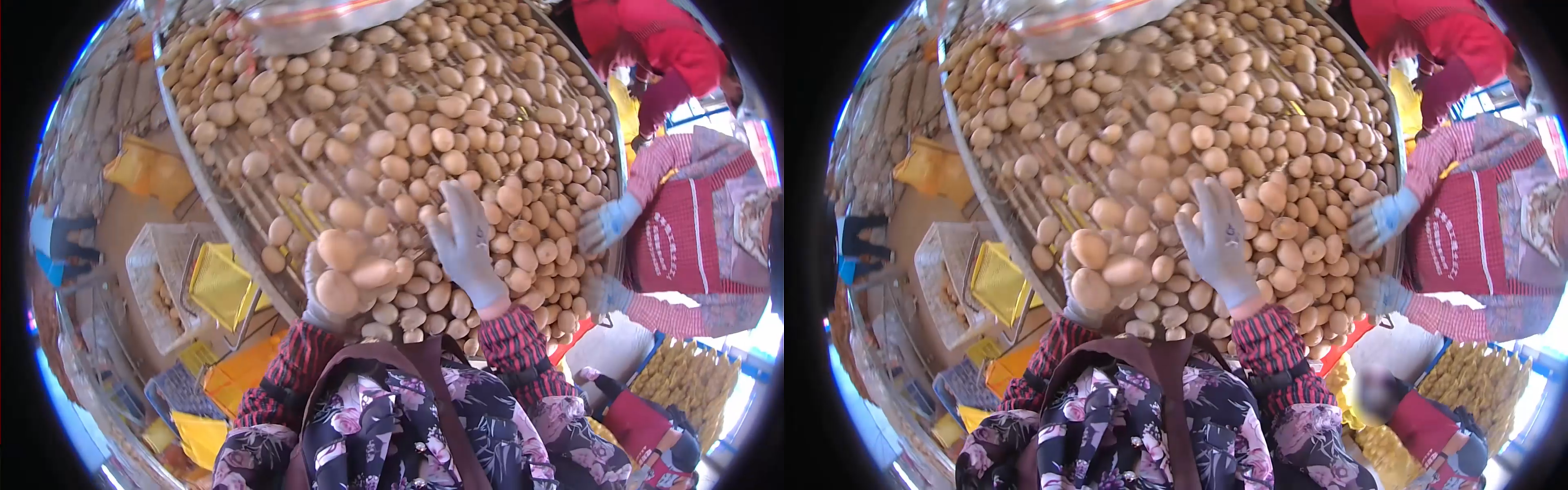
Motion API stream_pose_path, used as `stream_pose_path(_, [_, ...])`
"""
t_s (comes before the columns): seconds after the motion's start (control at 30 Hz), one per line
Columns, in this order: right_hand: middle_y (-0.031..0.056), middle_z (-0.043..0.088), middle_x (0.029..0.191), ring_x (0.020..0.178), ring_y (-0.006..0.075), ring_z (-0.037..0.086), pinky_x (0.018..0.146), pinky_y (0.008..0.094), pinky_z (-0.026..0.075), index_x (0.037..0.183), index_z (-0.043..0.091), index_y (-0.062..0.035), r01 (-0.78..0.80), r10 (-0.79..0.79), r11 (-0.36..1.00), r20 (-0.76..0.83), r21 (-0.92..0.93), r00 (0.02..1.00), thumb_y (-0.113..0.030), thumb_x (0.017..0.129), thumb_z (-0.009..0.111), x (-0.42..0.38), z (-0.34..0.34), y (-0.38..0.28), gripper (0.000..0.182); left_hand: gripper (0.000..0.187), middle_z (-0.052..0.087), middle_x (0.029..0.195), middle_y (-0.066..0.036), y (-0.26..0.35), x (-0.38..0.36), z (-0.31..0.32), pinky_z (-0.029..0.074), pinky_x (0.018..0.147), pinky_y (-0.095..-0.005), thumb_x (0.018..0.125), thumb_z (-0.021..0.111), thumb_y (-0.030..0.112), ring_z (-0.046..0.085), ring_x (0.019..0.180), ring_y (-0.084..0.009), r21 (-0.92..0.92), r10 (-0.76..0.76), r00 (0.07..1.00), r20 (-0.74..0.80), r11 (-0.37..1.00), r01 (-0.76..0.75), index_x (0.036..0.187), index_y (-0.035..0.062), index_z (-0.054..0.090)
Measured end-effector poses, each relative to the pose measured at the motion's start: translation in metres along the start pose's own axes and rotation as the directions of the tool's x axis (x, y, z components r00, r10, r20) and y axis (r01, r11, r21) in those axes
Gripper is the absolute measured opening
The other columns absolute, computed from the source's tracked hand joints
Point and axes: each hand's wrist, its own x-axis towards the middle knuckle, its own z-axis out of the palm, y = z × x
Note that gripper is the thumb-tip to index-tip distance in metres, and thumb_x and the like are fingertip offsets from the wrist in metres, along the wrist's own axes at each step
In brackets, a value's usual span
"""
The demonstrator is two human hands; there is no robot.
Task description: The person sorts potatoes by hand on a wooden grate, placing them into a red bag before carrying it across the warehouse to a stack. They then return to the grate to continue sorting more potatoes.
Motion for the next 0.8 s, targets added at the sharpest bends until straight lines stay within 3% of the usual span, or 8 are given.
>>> stream_pose_path(0.1, [0.0179,0.053,0.135,0.131,0.0436,0.04,0.109,0.0588,0.03,0.132,0.058,-0.0111,0.424,-0.252,0.769,0.382,-0.479,0.889,-0.032,0.085,0.063,-0.02,0.023,0.016,0.051,0.061,0.058,0.133,-0.015,0.036,-0.047,-0.041,0.048,0.097,-0.0665,0.095,0.047,0.062,0.055,0.121,-0.0439,-0.377,-0.088,0.994,0.057,0.921,0.103,0.128,0.0122,0.056])
stream_pose_path(0.2, [0.0121,0.06,0.113,0.112,0.0367,0.052,0.098,0.0505,0.041,0.111,0.065,-0.01,0.466,-0.393,0.647,0.26,-0.603,0.882,-0.018,0.086,0.059,-0.037,-0.009,0.061,0.027,0.06,0.055,0.137,-0.016,0.064,-0.099,-0.079,0.041,0.103,-0.0667,0.094,0.05,0.062,0.051,0.128,-0.0447,-0.414,0.051,0.996,-0.07,0.907,-0.075,0.129,0.0133,0.056])
stream_pose_path(0.23, [0.0147,0.058,0.122,0.114,0.0348,0.052,0.104,0.0468,0.038,0.115,0.067,-0.0123,0.123,0.064,0.777,0.271,-0.618,0.96,-0.017,0.095,0.05,-0.032,-0.029,0.061,0.027,0.06,0.055,0.137,-0.016,0.07,-0.121,-0.087,0.041,0.103,-0.0667,0.094,0.05,0.062,0.051,0.128,-0.0447,-0.412,0.109,0.986,-0.125,0.898,-0.151,0.129,0.0133,0.056])
stream_pose_path(0.33, [0.0184,0.063,0.112,0.112,0.039,0.055,0.1,0.0487,0.042,0.1,0.07,-0.0077,0.377,-0.487,0.427,0.143,-0.822,0.862,-0.021,0.092,0.06,-0.036,-0.046,0.058,0.018,0.058,0.053,0.139,-0.016,0.089,-0.189,-0.127,0.036,0.108,-0.0656,0.095,0.051,0.059,0.048,0.13,-0.0443,0.093,0.555,0.822,-0.126,0.832,-0.547,0.128,0.0126,0.057])
stream_pose_path(0.43, [0.024,0.053,0.135,0.125,0.0389,0.05,0.11,0.0497,0.037,0.113,0.068,-0.002,0.192,-0.174,0.597,0.108,-0.779,0.979,-0.023,0.089,0.064,-0.015,-0.066,0.097,0.032,0.053,0.052,0.14,-0.016,0.082,-0.238,-0.189,0.035,0.11,-0.0633,0.097,0.05,0.054,0.047,0.131,-0.0423,-0.441,0.446,0.782,-0.435,0.652,-0.617,0.126,0.01,0.059])
stream_pose_path(0.67, [0.0217,0.052,0.139,0.133,0.0362,0.045,0.11,0.0446,0.038,0.121,0.064,0.0008,0.346,-0.238,0.795,0.268,-0.498,0.934,-0.014,0.091,0.064,0.014,0.004,0.066,0.033,0.051,0.062,0.123,-0.017,0.058,-0.364,-0.298,0.048,0.102,-0.0541,0.093,0.062,0.049,0.057,0.123,-0.0363,-0.101,0.479,0.241,-0.844,0.3,-0.949,0.12,0.0054,0.06])
stream_pose_path(0.7, [0.0226,0.052,0.139,0.133,0.0361,0.045,0.111,0.0432,0.037,0.12,0.064,0.0017,0.449,-0.336,0.722,0.3,-0.527,0.893,-0.012,0.091,0.063,0.019,0.025,0.047,0.032,0.045,0.064,0.116,-0.014,0.035,-0.373,-0.35,0.052,0.094,-0.0462,0.089,0.07,0.039,0.061,0.112,-0.0307,0.347,0.576,-0.014,-0.817,0.472,-0.81,0.115,0.0037,0.059])
stream_pose_path(0.8, [0.0167,0.054,0.115,0.109,0.0339,0.05,0.095,0.0441,0.042,0.109,0.061,-0.0018,0.57,-0.415,0.791,0.488,-0.224,0.768,-0.018,0.088,0.063,-0.014,0.1,-0.071,0.027,0.04,0.065,0.1,-0.008,0.027,-0.385,-0.398,0.056,0.082,-0.0349,0.083,0.08,0.021,0.064,0.091,-0.0217,0.824,0.82,-0.074,-0.567,0.565,-0.052,0.11,0.003,0.056])
